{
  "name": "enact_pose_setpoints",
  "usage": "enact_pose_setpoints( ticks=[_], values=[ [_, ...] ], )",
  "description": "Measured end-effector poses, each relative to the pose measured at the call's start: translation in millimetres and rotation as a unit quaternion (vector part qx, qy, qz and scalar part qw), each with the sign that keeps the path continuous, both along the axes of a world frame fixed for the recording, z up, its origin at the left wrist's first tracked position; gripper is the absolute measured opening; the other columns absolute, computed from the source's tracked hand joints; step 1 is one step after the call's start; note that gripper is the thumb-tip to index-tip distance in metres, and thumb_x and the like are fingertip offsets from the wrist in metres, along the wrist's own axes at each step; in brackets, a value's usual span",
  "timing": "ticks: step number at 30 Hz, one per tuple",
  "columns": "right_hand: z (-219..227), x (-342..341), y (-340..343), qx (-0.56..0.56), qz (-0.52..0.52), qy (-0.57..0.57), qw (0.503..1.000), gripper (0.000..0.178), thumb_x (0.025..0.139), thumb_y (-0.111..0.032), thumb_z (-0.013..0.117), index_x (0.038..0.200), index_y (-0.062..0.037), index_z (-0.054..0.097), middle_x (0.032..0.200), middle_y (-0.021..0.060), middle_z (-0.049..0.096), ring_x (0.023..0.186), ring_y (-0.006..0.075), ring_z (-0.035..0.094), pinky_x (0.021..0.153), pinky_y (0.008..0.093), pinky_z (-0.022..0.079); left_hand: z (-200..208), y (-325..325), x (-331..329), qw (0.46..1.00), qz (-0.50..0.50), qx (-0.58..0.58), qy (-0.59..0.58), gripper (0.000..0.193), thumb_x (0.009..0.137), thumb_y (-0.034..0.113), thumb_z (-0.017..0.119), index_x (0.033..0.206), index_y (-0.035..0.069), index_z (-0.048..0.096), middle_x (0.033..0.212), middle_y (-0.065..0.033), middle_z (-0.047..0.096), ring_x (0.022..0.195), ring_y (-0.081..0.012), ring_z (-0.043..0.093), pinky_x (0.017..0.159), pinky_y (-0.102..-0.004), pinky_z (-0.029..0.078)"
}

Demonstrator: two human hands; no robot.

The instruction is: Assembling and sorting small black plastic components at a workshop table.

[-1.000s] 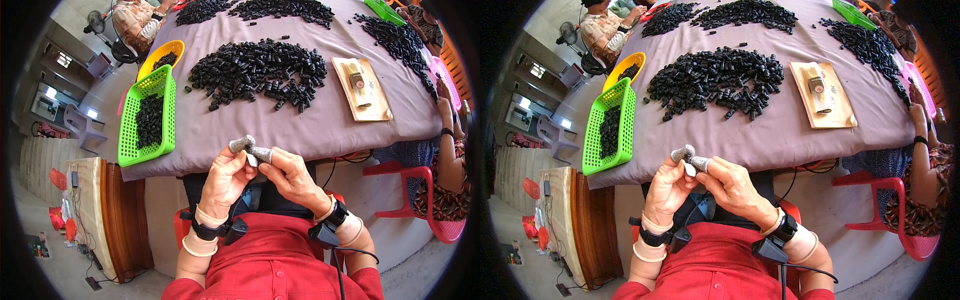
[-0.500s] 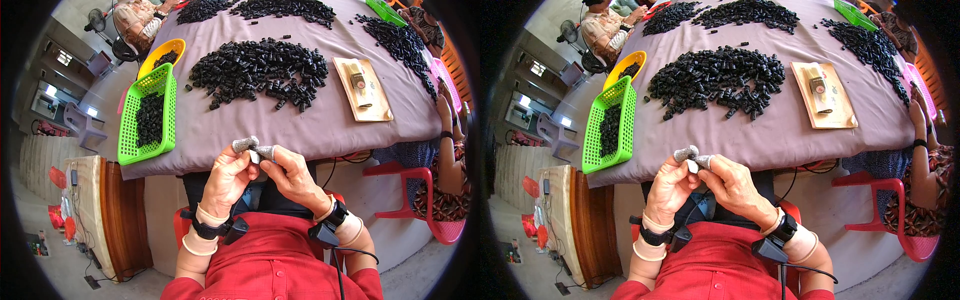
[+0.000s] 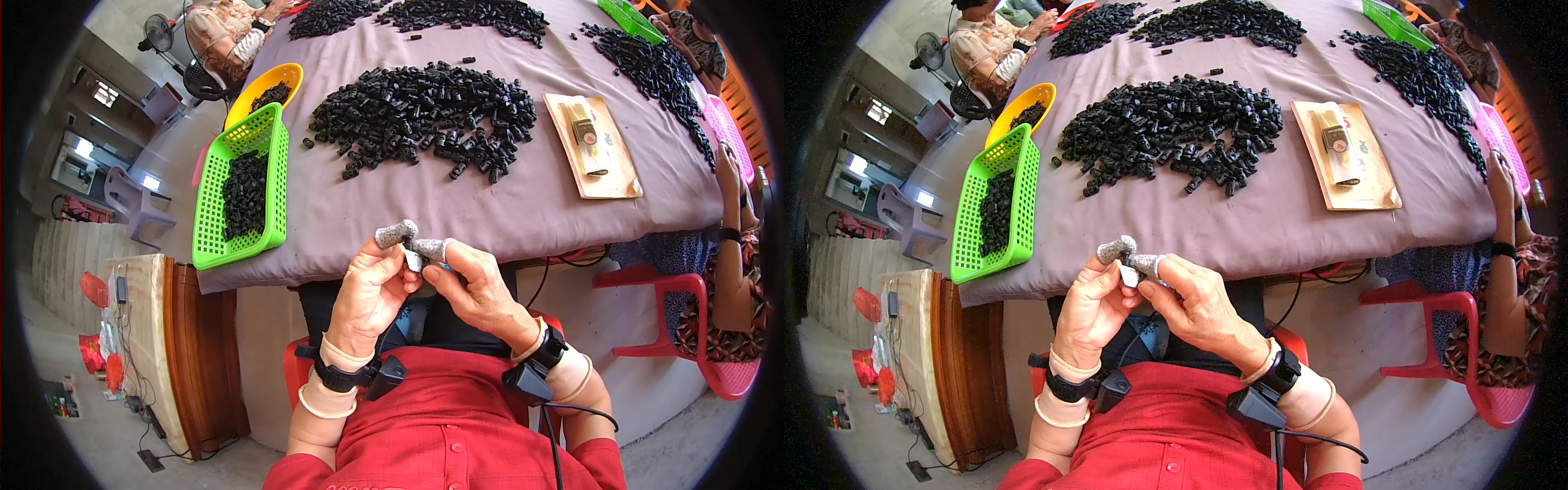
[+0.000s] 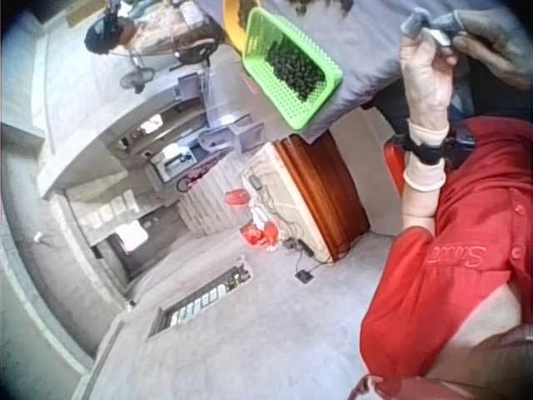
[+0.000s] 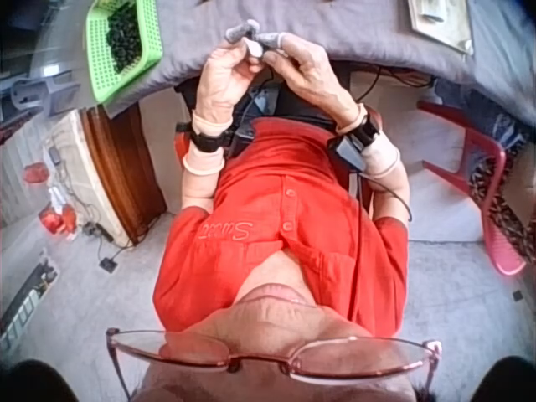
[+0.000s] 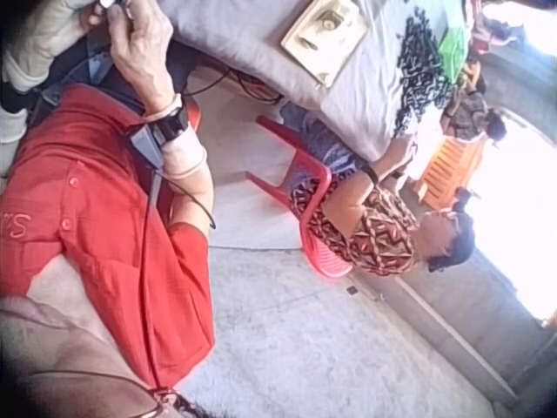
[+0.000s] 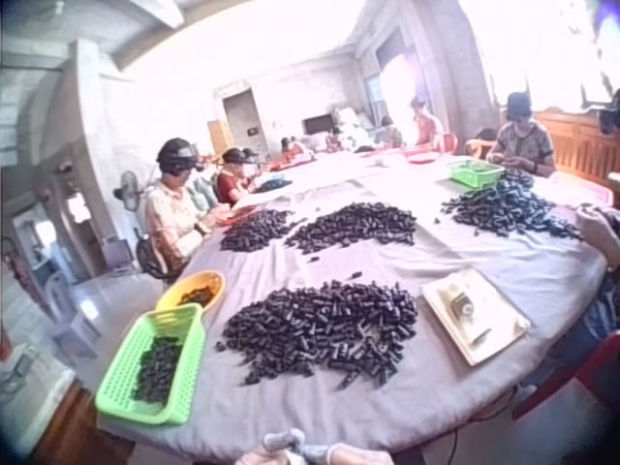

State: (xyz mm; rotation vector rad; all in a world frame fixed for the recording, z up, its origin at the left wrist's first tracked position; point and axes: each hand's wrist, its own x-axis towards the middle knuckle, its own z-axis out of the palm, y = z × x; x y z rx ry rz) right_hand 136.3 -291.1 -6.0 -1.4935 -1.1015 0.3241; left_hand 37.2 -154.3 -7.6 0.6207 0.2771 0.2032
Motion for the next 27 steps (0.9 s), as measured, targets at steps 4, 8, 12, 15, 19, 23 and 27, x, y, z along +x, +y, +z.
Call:
enact_pose_setpoints(
  ticks=[4, 8, 12, 15, 19, 23, 27],
  values=[
    [1.2, 1.0, 0.7, -0.004, 0.001, -0.002, 1.000, 0.018, 0.079, -0.005, 0.057, 0.097, -0.0007, 0.055, 0.075, 0.0125, 0.055, 0.063, 0.0281, 0.056, 0.057, 0.0326, 0.044, -0.5, -0.1, 1.0, 1.000, 0.000, 0.005, 0.001, 0.023, 0.086, 0.009, 0.054, 0.109, 0.007, 0.057, 0.079, -0.0044, 0.061, 0.070, -0.0127, 0.056, 0.060, -0.0252, 0.043],
    [-0.4, 1.4, 1.9, -0.008, -0.006, -0.001, 1.000, 0.016, 0.079, -0.004, 0.057, 0.093, -0.0003, 0.055, 0.074, 0.0131, 0.054, 0.063, 0.0290, 0.055, 0.056, 0.0333, 0.044, 1.9, -0.4, 1.6, 1.000, 0.010, 0.007, 0.007, 0.022, 0.086, 0.006, 0.053, 0.108, 0.006, 0.057, 0.080, -0.0049, 0.059, 0.066, -0.0123, 0.054, 0.059, -0.0253, 0.043],
    [-3.4, 0.4, 3.8, -0.008, -0.035, -0.006, 0.999, 0.011, 0.079, -0.005, 0.057, 0.089, 0.0002, 0.054, 0.071, 0.0130, 0.052, 0.058, 0.0270, 0.050, 0.053, 0.0329, 0.041, 5.5, 0.7, 3.1, 0.999, 0.022, 0.002, 0.023, 0.022, 0.086, 0.005, 0.053, 0.108, 0.006, 0.057, 0.080, -0.0057, 0.059, 0.066, -0.0128, 0.054, 0.058, -0.0255, 0.044],
    [-9.1, 0.0, 5.1, 0.011, -0.033, 0.040, 0.999, 0.010, 0.081, -0.007, 0.056, 0.087, 0.0007, 0.055, 0.068, 0.0122, 0.049, 0.054, 0.0233, 0.044, 0.052, 0.0312, 0.038, 17.8, 25.0, -7.2, 0.994, 0.086, 0.043, 0.052, 0.021, 0.085, 0.006, 0.055, 0.106, 0.006, 0.057, 0.079, -0.0077, 0.059, 0.062, -0.0121, 0.053, 0.053, -0.0237, 0.043],
    [-6.0, -0.4, 4.2, 0.001, -0.035, 0.070, 0.997, 0.011, 0.083, -0.008, 0.055, 0.089, 0.0011, 0.056, 0.065, 0.0115, 0.047, 0.053, 0.0204, 0.040, 0.051, 0.0296, 0.037, 57.8, 92.4, -37.9, 0.959, 0.182, 0.206, 0.065, 0.026, 0.082, 0.010, 0.060, 0.107, 0.007, 0.055, 0.080, -0.0052, 0.057, 0.060, -0.0109, 0.051, 0.047, -0.0213, 0.040],
    [-9.5, -2.6, 4.8, -0.015, -0.029, 0.043, 0.999, 0.011, 0.083, -0.008, 0.055, 0.090, 0.0010, 0.056, 0.065, 0.0109, 0.047, 0.053, 0.0187, 0.040, 0.051, 0.0289, 0.037, 96.6, 170.3, -51.5, 0.850, 0.296, 0.394, 0.185, 0.026, 0.082, 0.008, 0.059, 0.108, 0.005, 0.053, 0.082, -0.0035, 0.057, 0.059, -0.0084, 0.053, 0.046, -0.0166, 0.042],
    [-12.1, -2.6, 6.1, -0.021, -0.026, 0.059, 0.998, 0.012, 0.084, -0.008, 0.054, 0.090, 0.0007, 0.057, 0.064, 0.0097, 0.046, 0.053, 0.0161, 0.040, 0.051, 0.0281, 0.037, 94.6, 203.5, -46.2, 0.791, 0.327, 0.465, 0.224, 0.028, 0.081, 0.008, 0.058, 0.108, 0.004, 0.053, 0.083, -0.0022, 0.056, 0.061, -0.0084, 0.055, 0.046, -0.0170, 0.043]
  ],
)
